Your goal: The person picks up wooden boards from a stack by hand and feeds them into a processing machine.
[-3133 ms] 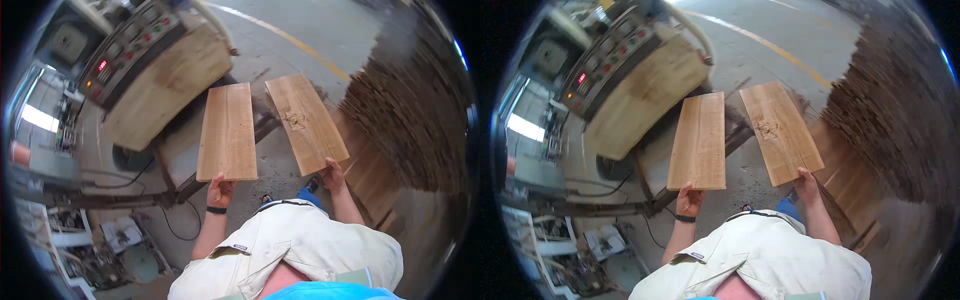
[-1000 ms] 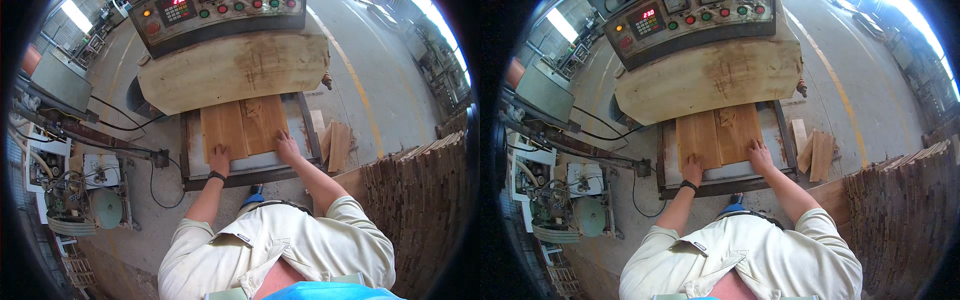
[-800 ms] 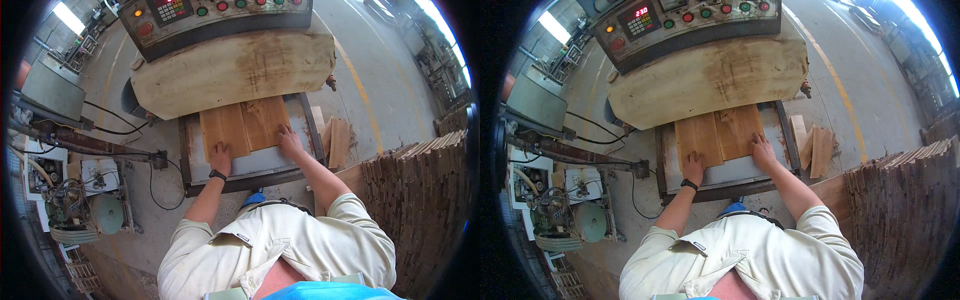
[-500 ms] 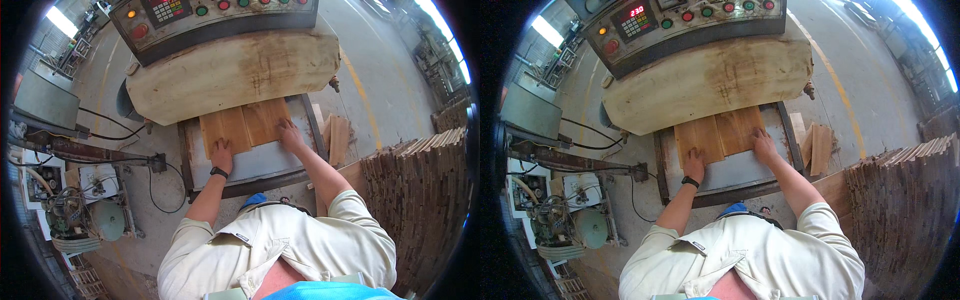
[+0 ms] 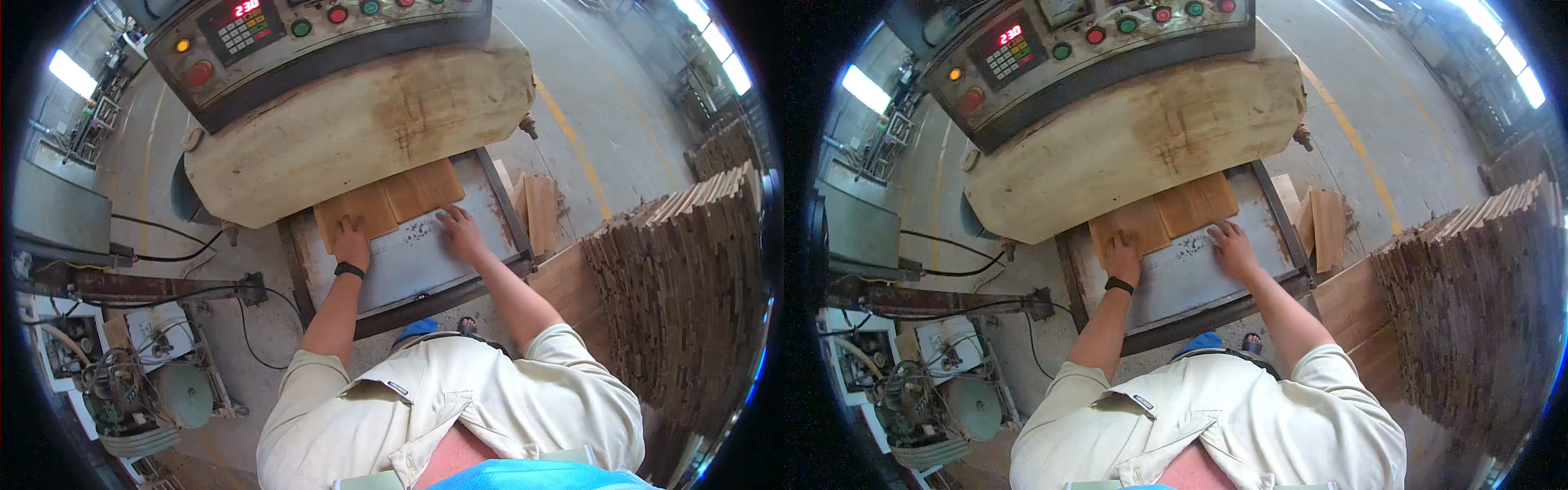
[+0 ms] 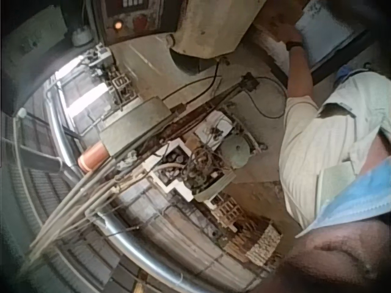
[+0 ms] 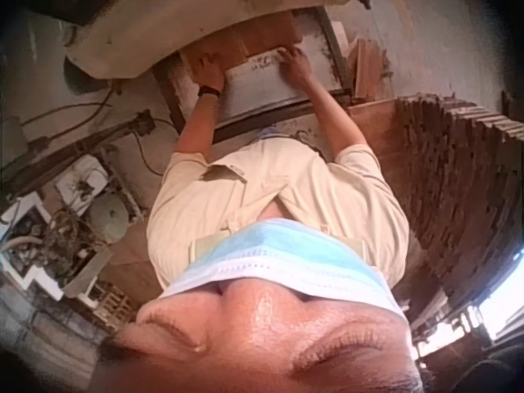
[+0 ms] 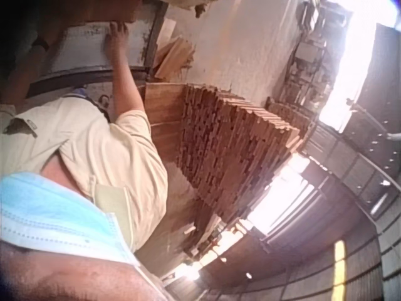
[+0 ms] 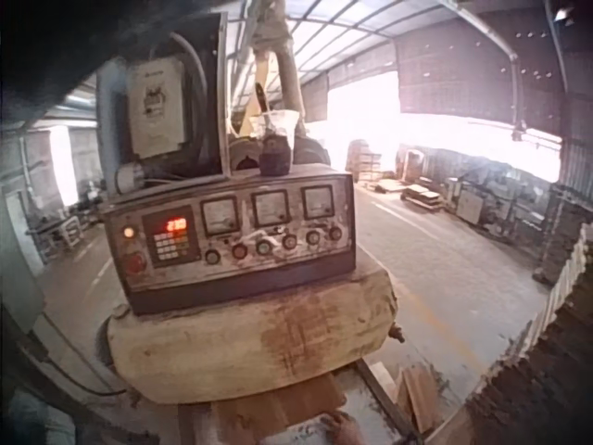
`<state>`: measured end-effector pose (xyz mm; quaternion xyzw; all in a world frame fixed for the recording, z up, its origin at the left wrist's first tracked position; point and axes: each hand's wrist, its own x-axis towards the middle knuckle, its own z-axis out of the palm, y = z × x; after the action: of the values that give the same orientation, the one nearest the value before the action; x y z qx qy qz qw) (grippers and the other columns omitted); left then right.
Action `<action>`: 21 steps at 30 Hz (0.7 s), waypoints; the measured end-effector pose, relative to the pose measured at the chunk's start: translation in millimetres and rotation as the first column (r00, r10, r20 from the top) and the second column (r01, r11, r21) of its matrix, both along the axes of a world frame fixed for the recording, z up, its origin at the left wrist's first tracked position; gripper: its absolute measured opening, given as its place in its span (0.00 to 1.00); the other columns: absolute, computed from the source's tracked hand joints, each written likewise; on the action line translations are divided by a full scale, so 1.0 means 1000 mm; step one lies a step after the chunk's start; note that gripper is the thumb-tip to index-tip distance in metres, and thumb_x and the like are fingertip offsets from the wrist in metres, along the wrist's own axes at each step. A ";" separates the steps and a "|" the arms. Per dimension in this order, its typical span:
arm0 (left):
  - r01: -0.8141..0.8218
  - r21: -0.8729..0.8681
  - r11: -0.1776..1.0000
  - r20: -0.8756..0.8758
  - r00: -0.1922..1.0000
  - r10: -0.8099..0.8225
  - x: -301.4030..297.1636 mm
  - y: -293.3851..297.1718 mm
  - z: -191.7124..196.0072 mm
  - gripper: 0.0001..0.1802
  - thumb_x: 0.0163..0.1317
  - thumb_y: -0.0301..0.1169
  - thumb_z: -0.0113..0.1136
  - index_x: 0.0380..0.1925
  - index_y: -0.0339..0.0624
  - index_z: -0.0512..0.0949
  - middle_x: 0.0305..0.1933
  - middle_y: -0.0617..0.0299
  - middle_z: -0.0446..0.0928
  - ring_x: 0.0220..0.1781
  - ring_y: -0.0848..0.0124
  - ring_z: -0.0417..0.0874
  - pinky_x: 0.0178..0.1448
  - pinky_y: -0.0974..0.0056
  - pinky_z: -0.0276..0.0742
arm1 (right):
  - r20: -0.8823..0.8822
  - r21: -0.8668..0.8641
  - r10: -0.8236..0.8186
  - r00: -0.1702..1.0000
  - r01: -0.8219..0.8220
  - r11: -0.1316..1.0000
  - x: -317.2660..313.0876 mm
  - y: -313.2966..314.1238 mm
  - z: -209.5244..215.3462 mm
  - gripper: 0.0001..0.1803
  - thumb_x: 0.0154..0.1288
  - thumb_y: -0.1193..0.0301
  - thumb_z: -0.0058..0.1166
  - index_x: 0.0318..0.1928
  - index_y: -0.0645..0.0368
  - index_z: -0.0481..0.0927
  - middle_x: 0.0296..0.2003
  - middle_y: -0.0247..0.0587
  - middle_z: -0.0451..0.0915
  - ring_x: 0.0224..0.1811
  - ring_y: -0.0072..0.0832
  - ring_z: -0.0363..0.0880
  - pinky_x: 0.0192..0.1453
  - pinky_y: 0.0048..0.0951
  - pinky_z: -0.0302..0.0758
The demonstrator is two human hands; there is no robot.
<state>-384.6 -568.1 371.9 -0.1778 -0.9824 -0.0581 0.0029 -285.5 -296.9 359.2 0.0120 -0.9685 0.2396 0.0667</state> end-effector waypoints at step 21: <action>0.383 0.391 0.837 0.102 0.886 -0.452 0.096 0.094 0.028 0.26 0.53 0.33 0.63 0.54 0.40 0.73 0.56 0.48 0.72 0.57 0.51 0.73 0.59 0.54 0.72 | 0.339 -0.241 -0.748 0.571 0.821 0.518 0.402 0.017 -0.084 0.16 0.59 0.71 0.57 0.49 0.59 0.80 0.46 0.45 0.80 0.46 0.36 0.79 0.52 0.31 0.75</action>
<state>-288.4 -474.3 400.2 -0.3785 -0.8876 -0.2529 -0.0712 116.3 -279.9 275.6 -0.4641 -0.8049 0.3620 0.0752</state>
